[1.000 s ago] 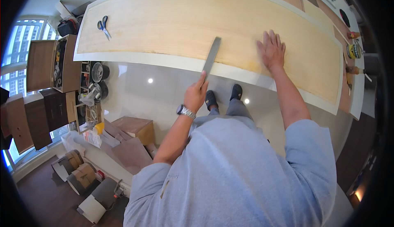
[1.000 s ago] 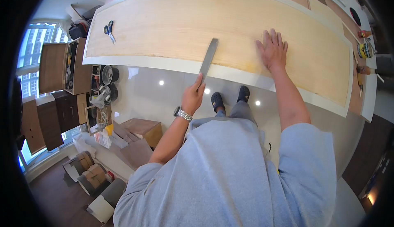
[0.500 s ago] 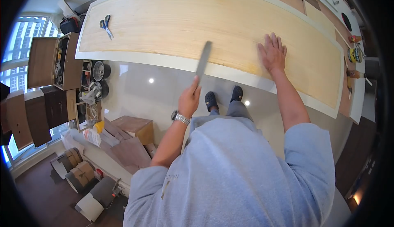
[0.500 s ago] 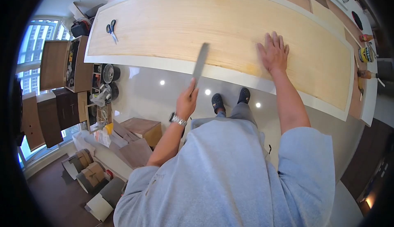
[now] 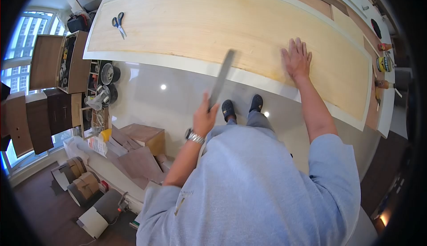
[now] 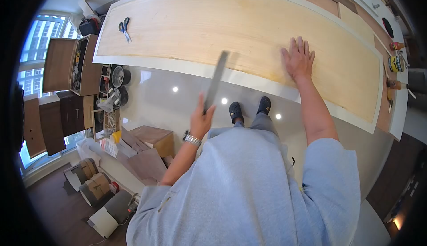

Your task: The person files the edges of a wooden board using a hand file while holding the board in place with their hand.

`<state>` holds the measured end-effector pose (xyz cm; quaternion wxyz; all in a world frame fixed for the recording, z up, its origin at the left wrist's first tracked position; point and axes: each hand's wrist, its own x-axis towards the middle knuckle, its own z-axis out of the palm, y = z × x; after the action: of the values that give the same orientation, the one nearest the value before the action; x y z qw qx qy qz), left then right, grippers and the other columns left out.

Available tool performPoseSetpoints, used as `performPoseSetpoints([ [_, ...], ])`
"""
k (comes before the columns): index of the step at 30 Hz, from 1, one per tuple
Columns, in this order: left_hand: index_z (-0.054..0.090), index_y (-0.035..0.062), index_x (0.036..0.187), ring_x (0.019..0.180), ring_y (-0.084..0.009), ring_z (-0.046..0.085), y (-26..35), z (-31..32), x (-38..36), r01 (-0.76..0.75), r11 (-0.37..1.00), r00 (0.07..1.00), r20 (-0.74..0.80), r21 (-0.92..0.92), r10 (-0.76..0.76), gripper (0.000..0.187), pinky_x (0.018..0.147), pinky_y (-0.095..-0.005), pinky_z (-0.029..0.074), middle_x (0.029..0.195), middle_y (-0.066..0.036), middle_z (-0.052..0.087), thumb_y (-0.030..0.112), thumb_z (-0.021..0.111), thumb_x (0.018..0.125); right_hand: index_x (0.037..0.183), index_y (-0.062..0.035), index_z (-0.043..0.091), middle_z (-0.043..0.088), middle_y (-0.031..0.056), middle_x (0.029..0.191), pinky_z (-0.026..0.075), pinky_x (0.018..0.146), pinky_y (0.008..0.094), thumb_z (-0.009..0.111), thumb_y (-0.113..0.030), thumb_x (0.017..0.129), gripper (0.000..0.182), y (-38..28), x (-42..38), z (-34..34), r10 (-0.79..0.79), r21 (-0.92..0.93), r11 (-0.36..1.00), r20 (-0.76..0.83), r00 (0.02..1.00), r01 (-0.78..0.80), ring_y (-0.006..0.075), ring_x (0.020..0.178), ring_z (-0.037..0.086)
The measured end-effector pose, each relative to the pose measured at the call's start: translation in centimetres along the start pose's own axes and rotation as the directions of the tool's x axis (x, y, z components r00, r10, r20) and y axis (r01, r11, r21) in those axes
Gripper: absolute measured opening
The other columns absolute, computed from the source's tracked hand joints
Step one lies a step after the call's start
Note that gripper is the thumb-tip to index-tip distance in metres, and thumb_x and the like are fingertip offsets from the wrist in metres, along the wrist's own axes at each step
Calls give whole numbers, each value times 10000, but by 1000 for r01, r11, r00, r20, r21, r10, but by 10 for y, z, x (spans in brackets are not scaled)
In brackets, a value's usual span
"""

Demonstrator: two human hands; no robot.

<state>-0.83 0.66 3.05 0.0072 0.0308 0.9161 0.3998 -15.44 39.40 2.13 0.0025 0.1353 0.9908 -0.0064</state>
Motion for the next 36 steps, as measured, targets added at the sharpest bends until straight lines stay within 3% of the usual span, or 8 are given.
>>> performPoseSetpoints([
  [4,432,-20,1486,868,-271,726,-62,-56,-88,230,973,964,-129,-25,-232,624,766,-358,552,1020,-244,723,226,679,969,1575,-77,329,213,125,1679,93,1237,584,456,-542,1009,743,-51,-44,14,-276,-38,961,-86,957,273,299,1560,155],
  [6,476,-34,1450,852,-173,671,-65,-85,-119,432,902,893,-130,-19,-431,537,769,-313,541,1059,-151,736,157,654,982,1585,-22,261,205,149,1676,67,1245,570,512,-561,973,854,-106,-93,-22,-468,257,869,149,871,423,299,1564,139],
  [13,476,-22,1461,723,-109,627,-68,-96,-168,390,910,827,-380,-141,-414,518,631,-261,512,1021,-103,720,128,637,992,1537,31,322,244,209,1640,120,1253,529,667,-395,903,838,-280,-122,0,-668,322,719,78,740,616,357,1539,180],
  [18,520,-5,1418,554,-11,461,-29,-88,-149,413,784,770,-283,-463,-572,462,438,-190,366,914,-31,666,131,639,993,1440,-70,500,362,159,1597,173,1236,570,675,-262,867,630,-336,-143,-4,-951,448,175,-152,268,877,362,1497,296],
  [23,579,-37,1288,574,-52,482,-40,-81,-136,258,931,884,-327,-256,-335,357,497,-248,422,842,-11,619,186,620,1012,1360,-91,582,424,134,1560,234,1202,599,562,-203,941,434,-290,-97,26,-700,253,638,-202,685,727,321,1486,330],
  [29,581,-34,1280,588,-59,505,-40,-62,-112,292,926,934,-135,-241,-330,361,521,-266,437,782,-12,624,198,627,1009,1145,-72,700,682,141,1219,399,1076,516,553,-223,951,287,-199,-67,-17,-562,533,677,-70,824,507,324,1207,597],
  [31,544,-22,1361,593,-72,513,-30,-58,-104,377,891,919,-17,-253,-394,439,531,-281,445,739,-24,619,205,640,998,1040,-60,728,722,139,1066,433,1032,470,563,-262,964,271,-163,-50,-9,-233,672,690,-144,962,268,327,1067,648],
  [36,447,117,1524,502,-190,513,-37,-27,-69,156,984,985,95,-89,-147,625,523,-355,457,601,-119,572,260,684,964,1417,-128,563,423,154,1555,265,1169,594,534,-528,973,598,3,-35,22,67,202,979,-148,987,-36,328,1470,333],
])
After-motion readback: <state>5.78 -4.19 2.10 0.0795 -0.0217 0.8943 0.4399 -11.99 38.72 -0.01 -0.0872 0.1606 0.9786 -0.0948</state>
